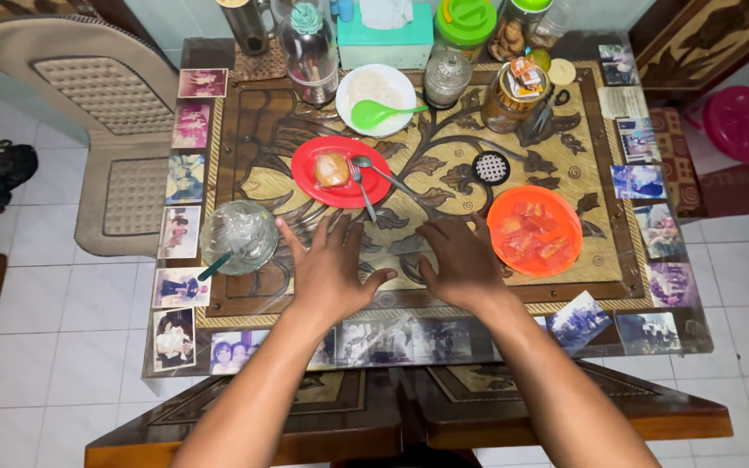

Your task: Preparing a meal by slicing tomatoes and arranging ingredients on a table.

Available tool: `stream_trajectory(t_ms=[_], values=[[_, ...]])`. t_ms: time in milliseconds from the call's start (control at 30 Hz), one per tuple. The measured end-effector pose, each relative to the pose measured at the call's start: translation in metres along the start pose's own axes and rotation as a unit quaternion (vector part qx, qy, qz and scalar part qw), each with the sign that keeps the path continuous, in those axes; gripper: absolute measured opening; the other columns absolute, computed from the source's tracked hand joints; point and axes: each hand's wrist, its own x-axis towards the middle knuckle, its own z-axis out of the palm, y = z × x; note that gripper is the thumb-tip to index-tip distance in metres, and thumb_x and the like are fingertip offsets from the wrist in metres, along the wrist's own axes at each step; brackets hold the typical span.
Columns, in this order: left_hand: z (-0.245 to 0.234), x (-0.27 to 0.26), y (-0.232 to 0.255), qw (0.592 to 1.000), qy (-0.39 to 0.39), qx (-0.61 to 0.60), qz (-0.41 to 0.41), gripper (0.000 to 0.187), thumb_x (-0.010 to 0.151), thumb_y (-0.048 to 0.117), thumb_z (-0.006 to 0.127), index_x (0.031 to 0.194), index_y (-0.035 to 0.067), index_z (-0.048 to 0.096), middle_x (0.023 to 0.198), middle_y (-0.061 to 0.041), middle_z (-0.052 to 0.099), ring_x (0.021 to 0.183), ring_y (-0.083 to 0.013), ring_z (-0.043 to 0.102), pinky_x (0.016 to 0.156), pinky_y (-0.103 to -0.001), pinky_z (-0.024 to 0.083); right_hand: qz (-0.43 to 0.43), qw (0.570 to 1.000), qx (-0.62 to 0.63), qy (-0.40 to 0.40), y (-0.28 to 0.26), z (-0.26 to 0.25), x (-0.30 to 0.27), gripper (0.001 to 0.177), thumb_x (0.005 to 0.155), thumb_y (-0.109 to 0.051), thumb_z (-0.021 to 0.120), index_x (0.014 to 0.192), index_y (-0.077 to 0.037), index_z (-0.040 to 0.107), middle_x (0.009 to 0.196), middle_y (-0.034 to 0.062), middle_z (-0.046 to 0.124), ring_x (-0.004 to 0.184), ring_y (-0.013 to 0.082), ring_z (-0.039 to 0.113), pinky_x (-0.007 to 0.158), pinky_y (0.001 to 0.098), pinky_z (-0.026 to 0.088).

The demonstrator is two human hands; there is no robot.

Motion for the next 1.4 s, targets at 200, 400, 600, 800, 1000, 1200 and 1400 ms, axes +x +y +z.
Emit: stream_trajectory(t_ms=[200,400,600,800,1000,1200,1400], values=[[-0.0004,-0.0012,-0.0013,1.0,0.008,-0.005,0.008,0.086,0.071,0.062,0.076,0.133,0.004,0.062,0.142,-0.015,0.055,0.14,-0.0358,0.041,0.108,-0.083,-0.006,-0.003,1.0,-0.002,-0.007,-0.0021,-0.0014,0.0008,0.045,0.084,-0.03,0.07,0.124,-0.009,0.065,0.125,0.0078,0.066,0.124,0.026,0.058,0.111,0.0635,0.029],[-0.0014,-0.0006,-0.0014,1.0,-0.001,0.001,0.007,0.086,0.072,0.061,0.076,0.132,0.002,0.061,0.143,-0.017,0.054,0.14,-0.035,0.04,0.107,-0.083,-0.007,-0.008,1.0,0.003,-0.002,-0.0034,-0.0029,-0.0003,0.045,0.084,-0.03,0.07,0.123,-0.009,0.065,0.124,0.0086,0.066,0.125,0.027,0.058,0.111,0.0595,0.028],[-0.007,-0.001,0.0005,1.0,0.007,-0.001,0.015,0.087,0.072,0.063,0.076,0.131,0.0,0.062,0.144,-0.018,0.054,0.141,-0.0351,0.04,0.107,-0.083,-0.006,-0.014,1.0,0.01,0.006,-0.0013,-0.0011,-0.0008,0.045,0.084,-0.029,0.07,0.124,-0.008,0.065,0.126,0.0094,0.066,0.125,0.0272,0.058,0.112,0.0556,0.031],[-0.0003,-0.0028,-0.0019,1.0,0.023,-0.002,0.019,0.086,0.072,0.064,0.075,0.13,0.002,0.064,0.141,-0.017,0.056,0.14,-0.0363,0.042,0.109,-0.084,-0.004,-0.014,1.0,0.001,0.0,-0.0017,-0.0003,-0.0008,0.046,0.083,-0.029,0.07,0.124,-0.009,0.065,0.125,0.0093,0.066,0.124,0.0274,0.058,0.111,0.0567,0.03],[-0.0018,-0.0016,0.0015,1.0,0.014,-0.004,0.013,0.087,0.07,0.065,0.076,0.129,0.003,0.064,0.141,-0.016,0.056,0.139,-0.037,0.042,0.107,-0.084,-0.005,-0.021,1.0,0.014,0.013,-0.0008,0.0007,-0.0009,0.046,0.082,-0.028,0.071,0.123,-0.009,0.066,0.125,0.009,0.067,0.124,0.0263,0.059,0.111,0.0552,0.033],[0.0028,-0.0018,-0.0013,1.0,0.009,-0.002,0.015,0.09,0.071,0.065,0.075,0.133,0.002,0.062,0.142,-0.018,0.055,0.139,-0.0383,0.04,0.107,-0.084,-0.006,-0.023,1.0,0.006,0.013,-0.0005,0.0016,0.0,0.045,0.081,-0.028,0.071,0.122,-0.009,0.066,0.124,0.0086,0.067,0.124,0.0264,0.059,0.112,0.0575,0.03],[-0.0016,-0.0008,0.002,1.0,-0.006,-0.005,0.006,0.089,0.072,0.066,0.074,0.132,0.003,0.062,0.144,-0.017,0.054,0.142,-0.0366,0.038,0.107,-0.084,-0.007,-0.002,1.0,0.01,-0.006,-0.0021,-0.0031,0.0003,0.046,0.08,-0.028,0.072,0.122,-0.01,0.066,0.124,0.0076,0.067,0.125,0.0257,0.058,0.113,0.0584,0.029]])
